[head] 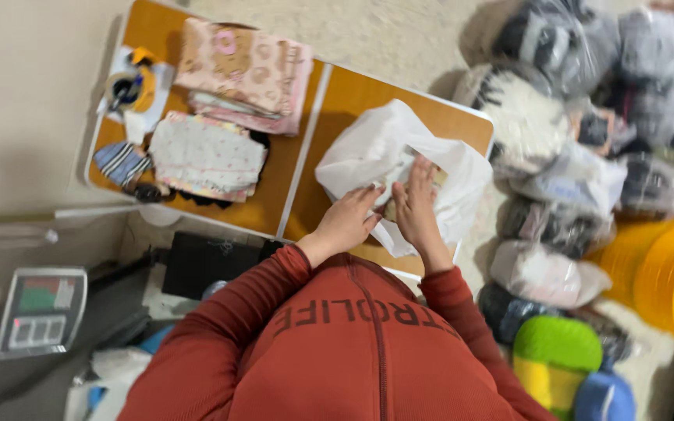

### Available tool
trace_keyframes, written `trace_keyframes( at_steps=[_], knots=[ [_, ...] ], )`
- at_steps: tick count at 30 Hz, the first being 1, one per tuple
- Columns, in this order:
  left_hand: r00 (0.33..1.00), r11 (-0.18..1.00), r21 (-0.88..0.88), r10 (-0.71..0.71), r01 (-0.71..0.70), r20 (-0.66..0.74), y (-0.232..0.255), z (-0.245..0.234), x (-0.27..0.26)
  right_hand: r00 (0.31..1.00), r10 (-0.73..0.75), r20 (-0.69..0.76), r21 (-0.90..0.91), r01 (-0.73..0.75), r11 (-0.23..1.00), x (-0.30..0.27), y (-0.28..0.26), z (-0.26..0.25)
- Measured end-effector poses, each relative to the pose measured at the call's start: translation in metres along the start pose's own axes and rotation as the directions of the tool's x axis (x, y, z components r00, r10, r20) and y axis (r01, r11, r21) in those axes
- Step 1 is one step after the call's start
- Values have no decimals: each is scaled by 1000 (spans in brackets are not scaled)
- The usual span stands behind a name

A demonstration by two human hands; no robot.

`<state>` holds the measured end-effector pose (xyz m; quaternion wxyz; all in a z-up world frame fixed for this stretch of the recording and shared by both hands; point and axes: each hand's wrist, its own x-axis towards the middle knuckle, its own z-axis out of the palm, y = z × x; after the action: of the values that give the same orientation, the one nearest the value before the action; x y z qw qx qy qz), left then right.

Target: The person folds various patterned and solid-colored garments on a table and places them into a white plastic bag. The person handles each item one at a time, folding it neatly before adding it to the bag.

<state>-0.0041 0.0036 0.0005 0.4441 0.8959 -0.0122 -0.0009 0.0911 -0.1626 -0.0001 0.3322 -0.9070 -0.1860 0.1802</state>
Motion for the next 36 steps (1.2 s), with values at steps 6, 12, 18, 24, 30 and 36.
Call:
trace_keyframes(
  at_steps=[6,12,18,24,30,36],
  knots=[
    [987,987,30,-159,159,-12,-24,-23,-20,987,-147,-59,-68,143,987,-17,-49,14],
    [963,964,35,-260,262,-69,-66,-52,-46,952,-302,57,-177,307,935,-10,-99,54],
    [920,925,-40,-380,377,-100,-115,-82,-85,876,-266,403,-189,364,912,6,-129,94],
    [856,860,-101,-509,500,-95,-167,-100,-118,817,-282,503,-241,446,862,13,-146,139],
    [837,848,-54,-529,527,-143,-228,-111,-136,772,-235,591,-313,488,815,34,-166,191],
    [807,800,112,-585,590,-74,-296,-121,-137,794,-181,580,-365,452,814,68,-163,262]
  ],
)
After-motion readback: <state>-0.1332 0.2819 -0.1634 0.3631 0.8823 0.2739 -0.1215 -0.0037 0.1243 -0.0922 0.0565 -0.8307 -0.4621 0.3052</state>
